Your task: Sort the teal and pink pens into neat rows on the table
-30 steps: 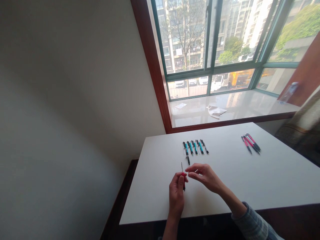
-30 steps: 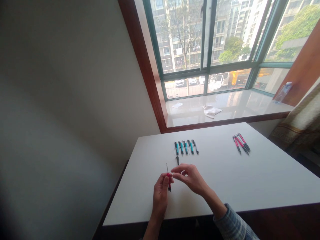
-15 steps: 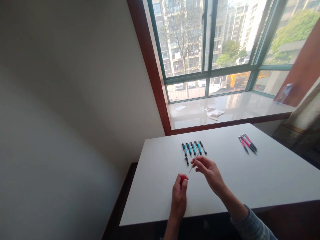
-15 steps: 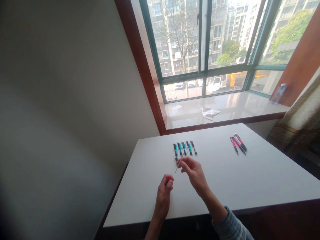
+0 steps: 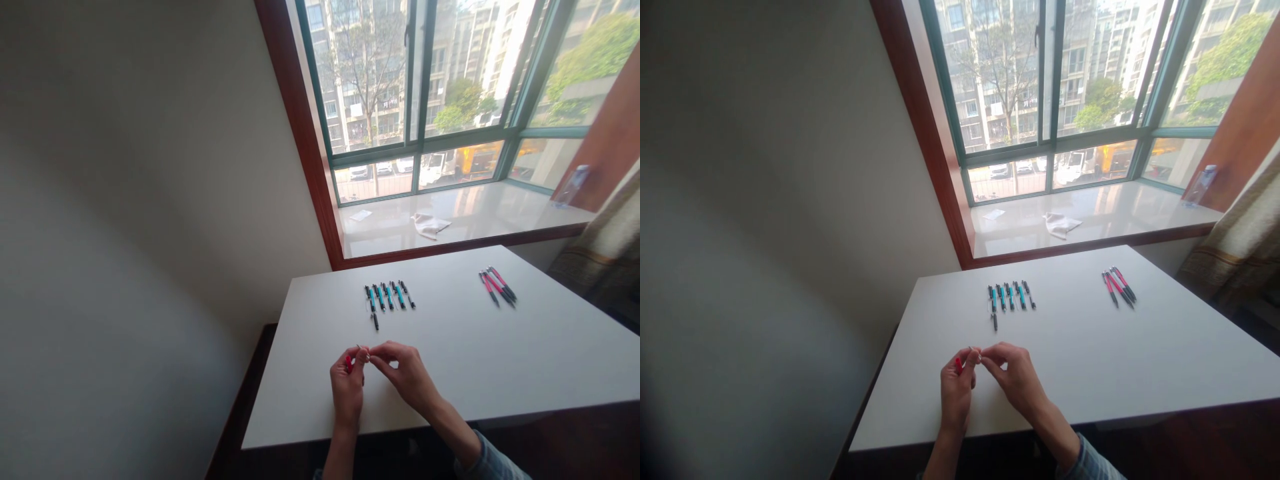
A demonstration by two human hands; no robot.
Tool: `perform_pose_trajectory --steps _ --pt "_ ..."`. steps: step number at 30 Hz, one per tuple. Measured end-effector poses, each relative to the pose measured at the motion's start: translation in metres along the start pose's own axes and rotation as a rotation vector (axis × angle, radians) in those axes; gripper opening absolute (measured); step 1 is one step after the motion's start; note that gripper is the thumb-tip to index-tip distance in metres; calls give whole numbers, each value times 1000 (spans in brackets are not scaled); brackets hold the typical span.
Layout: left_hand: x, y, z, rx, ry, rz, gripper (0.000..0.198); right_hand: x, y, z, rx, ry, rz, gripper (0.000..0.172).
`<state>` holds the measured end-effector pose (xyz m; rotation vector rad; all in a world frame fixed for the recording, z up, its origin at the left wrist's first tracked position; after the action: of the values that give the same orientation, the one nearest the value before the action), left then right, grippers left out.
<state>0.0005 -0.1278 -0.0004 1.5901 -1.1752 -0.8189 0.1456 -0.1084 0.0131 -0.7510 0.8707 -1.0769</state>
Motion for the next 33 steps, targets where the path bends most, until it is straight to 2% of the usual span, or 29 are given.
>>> perform_pose_trajectory --steps 6,9,12,16,20,26,33 --pt "-5 3 2 81 63 -44 41 10 -2 0 32 -8 6 16" --pt "-14 8 18 123 223 -124 43 15 2 -5 94 -25 -10 18" --pt "-22 11 37 66 361 -221 43 9 6 -12 238 -47 -25 12" --pt "-27 11 46 -38 315 -240 43 -12 6 -22 396 -60 -17 14" --pt "-26 9 45 -103 284 -225 44 -26 10 -24 403 -101 25 16" --pt "-27 9 45 -92 289 -231 45 -19 17 -11 387 -68 231 26" --pt "-28 10 46 -150 296 -268 51 -18 10 -27 436 -142 395 24"
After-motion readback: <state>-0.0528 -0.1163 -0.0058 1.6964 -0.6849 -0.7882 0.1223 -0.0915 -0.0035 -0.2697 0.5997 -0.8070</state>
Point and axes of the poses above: each hand's wrist, its own x-axis away from the middle knuckle, its own z-axis out of the back of the hand, y = z × x, the point moved 3 cm from there along -x, towards the middle knuckle, and after that the axes turned 13 degrees about x, right-handed, at the moved point
